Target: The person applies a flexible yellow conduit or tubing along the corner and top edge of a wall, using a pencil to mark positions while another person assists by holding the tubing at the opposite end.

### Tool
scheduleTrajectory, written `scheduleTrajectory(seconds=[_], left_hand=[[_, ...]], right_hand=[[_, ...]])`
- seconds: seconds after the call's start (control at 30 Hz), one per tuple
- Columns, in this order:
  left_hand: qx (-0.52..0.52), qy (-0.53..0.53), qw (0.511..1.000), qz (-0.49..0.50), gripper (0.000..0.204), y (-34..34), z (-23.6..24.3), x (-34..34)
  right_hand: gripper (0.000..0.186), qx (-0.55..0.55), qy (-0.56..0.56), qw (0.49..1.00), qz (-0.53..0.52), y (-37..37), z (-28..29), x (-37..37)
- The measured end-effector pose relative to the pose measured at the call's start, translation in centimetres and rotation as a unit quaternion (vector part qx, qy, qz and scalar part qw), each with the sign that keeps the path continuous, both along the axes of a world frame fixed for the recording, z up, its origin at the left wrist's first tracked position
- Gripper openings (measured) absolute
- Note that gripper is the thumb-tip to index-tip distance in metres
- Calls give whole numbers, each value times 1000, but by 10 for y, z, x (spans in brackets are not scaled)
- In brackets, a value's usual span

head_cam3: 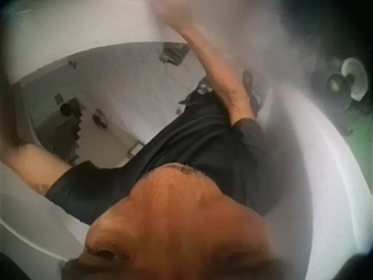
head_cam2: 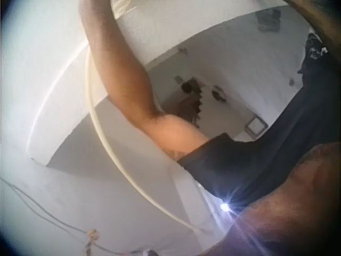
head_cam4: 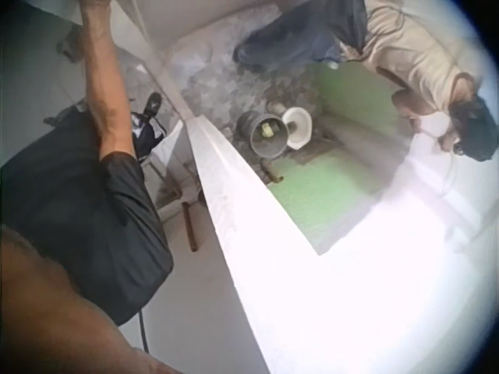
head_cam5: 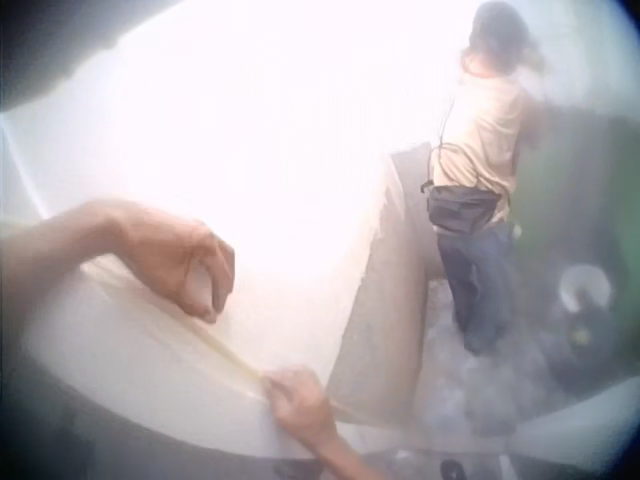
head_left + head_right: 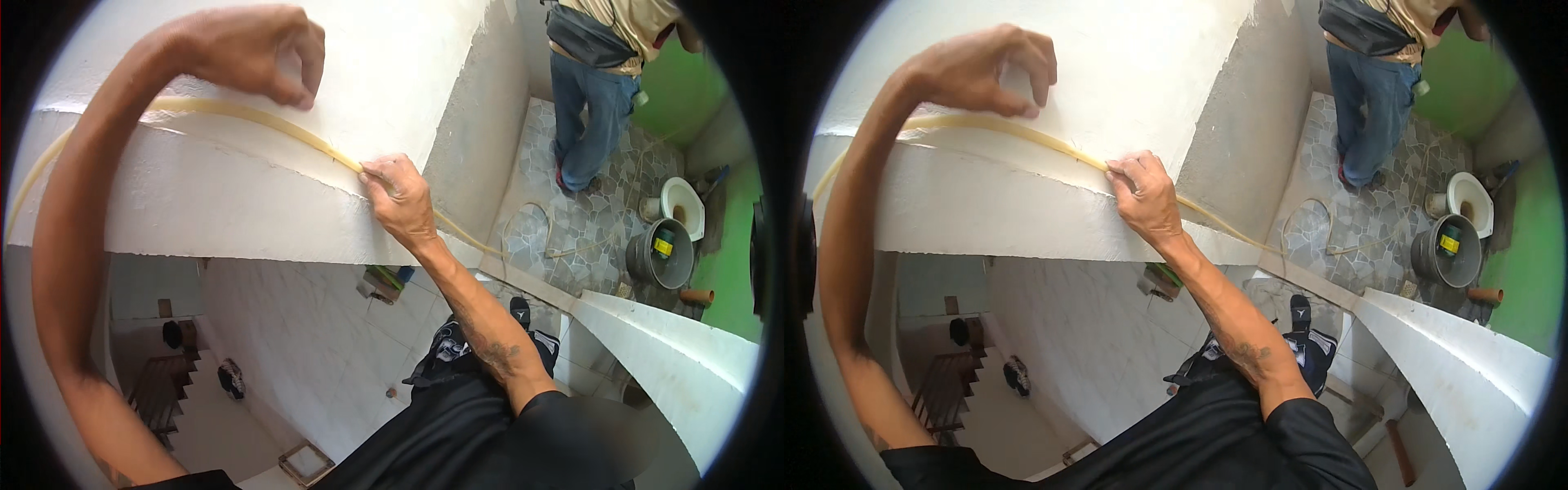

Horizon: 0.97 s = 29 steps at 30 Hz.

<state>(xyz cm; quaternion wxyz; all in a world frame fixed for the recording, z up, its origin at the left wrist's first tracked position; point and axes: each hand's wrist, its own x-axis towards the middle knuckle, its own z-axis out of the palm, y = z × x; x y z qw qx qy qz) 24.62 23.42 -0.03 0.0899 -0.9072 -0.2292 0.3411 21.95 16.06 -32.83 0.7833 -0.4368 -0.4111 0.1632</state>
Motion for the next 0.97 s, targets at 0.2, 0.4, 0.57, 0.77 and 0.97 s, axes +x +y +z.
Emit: scheduleTrajectory(seconds=[0.2, 0.4, 0.57, 0.77, 0.97], left_hand=[[-64, -10, 995, -76, 37, -9, 52, 4], [170, 78, 981, -49, 48, -62, 85, -53], [268, 11, 953, -143, 37, -43, 139, -100], [362, 13, 903, -230, 35, -64, 179, -122], [136, -210, 927, -280, 52, -53, 205, -160]], right_hand=[[13, -1, -12, 1000, 15, 0, -1, 6], [13, 0, -4, 1000, 21, 1, -2, 11], [12, 13, 0, 1000, 26, 2, -4, 7], [13, 16, -16, 1000, 20, 1, -2, 7], [14, 9, -31, 999, 8, 0, 0, -2]])
